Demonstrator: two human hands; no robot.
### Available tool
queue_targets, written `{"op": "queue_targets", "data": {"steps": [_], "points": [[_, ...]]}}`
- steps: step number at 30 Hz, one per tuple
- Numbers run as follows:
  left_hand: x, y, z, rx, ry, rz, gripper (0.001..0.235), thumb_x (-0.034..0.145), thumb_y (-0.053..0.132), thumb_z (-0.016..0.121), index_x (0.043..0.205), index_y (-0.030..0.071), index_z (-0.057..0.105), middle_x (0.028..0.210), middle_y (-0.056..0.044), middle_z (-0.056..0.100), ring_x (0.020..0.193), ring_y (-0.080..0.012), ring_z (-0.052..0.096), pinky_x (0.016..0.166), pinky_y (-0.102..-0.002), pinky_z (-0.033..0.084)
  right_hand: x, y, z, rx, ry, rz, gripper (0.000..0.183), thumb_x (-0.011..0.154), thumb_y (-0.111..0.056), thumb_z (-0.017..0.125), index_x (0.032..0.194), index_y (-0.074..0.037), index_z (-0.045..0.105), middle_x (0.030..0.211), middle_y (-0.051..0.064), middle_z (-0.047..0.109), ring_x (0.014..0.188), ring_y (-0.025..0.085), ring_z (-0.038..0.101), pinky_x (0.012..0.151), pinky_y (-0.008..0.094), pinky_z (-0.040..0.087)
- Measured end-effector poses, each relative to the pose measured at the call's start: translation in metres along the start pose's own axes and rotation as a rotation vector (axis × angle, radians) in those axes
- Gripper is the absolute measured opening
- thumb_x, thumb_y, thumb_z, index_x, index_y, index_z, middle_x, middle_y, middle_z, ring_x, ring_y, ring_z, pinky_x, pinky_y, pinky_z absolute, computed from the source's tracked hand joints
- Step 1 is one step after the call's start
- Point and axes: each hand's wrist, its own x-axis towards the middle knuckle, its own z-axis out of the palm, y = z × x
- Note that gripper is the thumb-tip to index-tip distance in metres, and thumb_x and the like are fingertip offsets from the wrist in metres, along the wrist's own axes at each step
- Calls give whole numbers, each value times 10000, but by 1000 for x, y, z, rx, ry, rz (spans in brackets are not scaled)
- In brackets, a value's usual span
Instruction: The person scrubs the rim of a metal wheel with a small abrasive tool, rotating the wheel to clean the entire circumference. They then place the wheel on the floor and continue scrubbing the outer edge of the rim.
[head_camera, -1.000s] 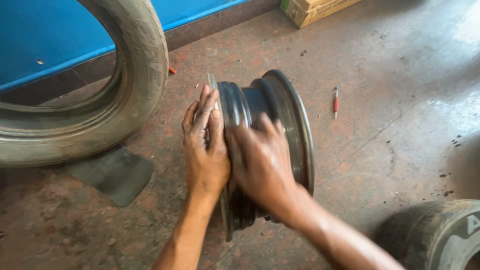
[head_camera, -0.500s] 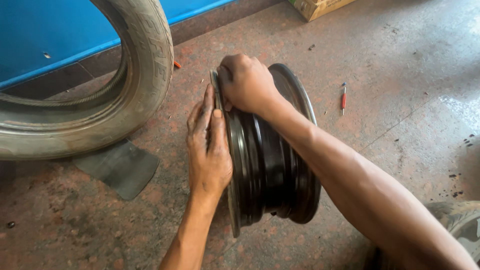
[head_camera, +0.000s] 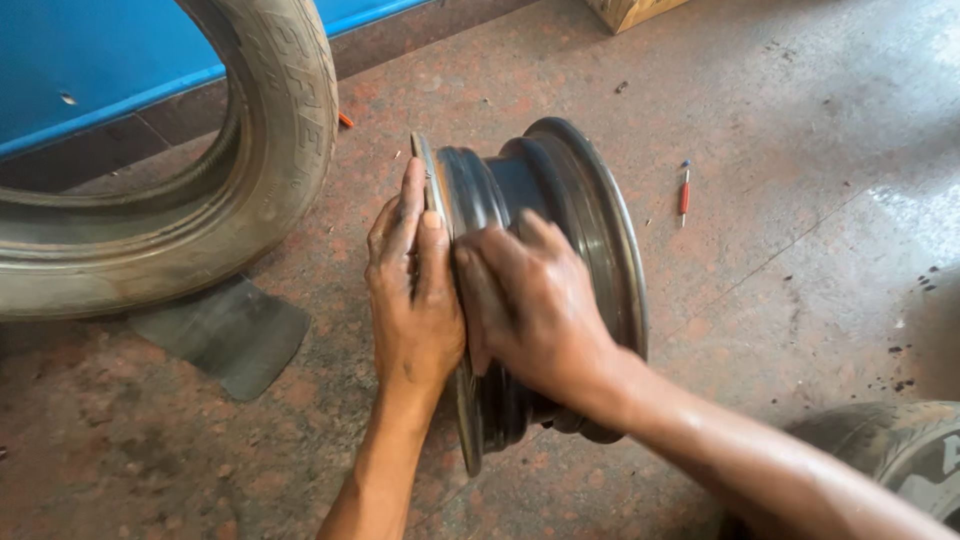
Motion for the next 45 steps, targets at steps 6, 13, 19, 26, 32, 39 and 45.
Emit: {"op": "queue_targets", "data": {"steps": [6, 13, 19, 26, 32, 39, 45], "points": [[-1, 6, 0, 11, 16, 25, 492, 1117, 302, 386, 1554, 85, 450, 1498, -202, 549, 1424, -337, 519, 1165, -450, 436, 74, 25, 12, 41, -144, 315, 225, 1036, -227, 578, 949, -47, 681, 788, 184, 671, 756, 351, 683, 775, 491, 546], [-5, 3, 2, -12, 23, -22, 479, 1116, 282, 386, 1553, 93, 440, 1513, -194, 531, 1446, -346, 471, 1167, -463, 402, 32, 2, -7, -32, -78, 127, 253, 1009, -183, 612, 862, 9, 684, 744, 204, 648, 731, 376, 639, 696, 490, 496], [-1, 2, 2, 25, 31, 17, 509, 1109, 322, 370, 1573, 123, 436, 1501, -193, 540, 1438, -340, 478, 1183, -480, 406, 40, 1, -5, 169, -86, 226, 227, 1032, -178, 577, 936, 1, 678, 768, 186, 674, 688, 320, 659, 686, 470, 525], [-7, 6, 1, 13, 14, -69, 509, 1098, 345, 381, 1563, 144, 435, 1418, -174, 595, 1399, -324, 509, 1145, -473, 434, 73, 32, 11, -4, -185, 257, 254, 1020, -223, 583, 898, -23, 681, 736, 196, 679, 689, 361, 668, 684, 482, 539], [2, 3, 3, -109, 36, -74, 505, 1101, 333, 383, 1566, 147, 445, 1491, -203, 487, 1420, -335, 468, 1123, -472, 426, -27, -13, -5, 51, 60, -13, 151, 1014, -148, 599, 977, -21, 672, 846, 185, 683, 727, 344, 604, 650, 487, 499], [12, -3, 6, 43, 59, 6, 469, 1107, 255, 421, 1548, 105, 474, 1499, -203, 553, 1414, -331, 478, 1167, -455, 397, 80, 46, 31, -92, -66, 131, 168, 1000, -174, 635, 935, -32, 698, 890, 210, 706, 817, 424, 664, 777, 533, 525], [35, -14, 20, -320, 90, -63, 462, 1096, 239, 445, 1511, 36, 475, 1563, -191, 504, 1390, -319, 562, 1145, -397, 454, -62, -14, 18, -115, 123, -44, 241, 1012, -111, 563, 1211, -31, 674, 946, 156, 738, 839, 341, 721, 961, 622, 471]]}}
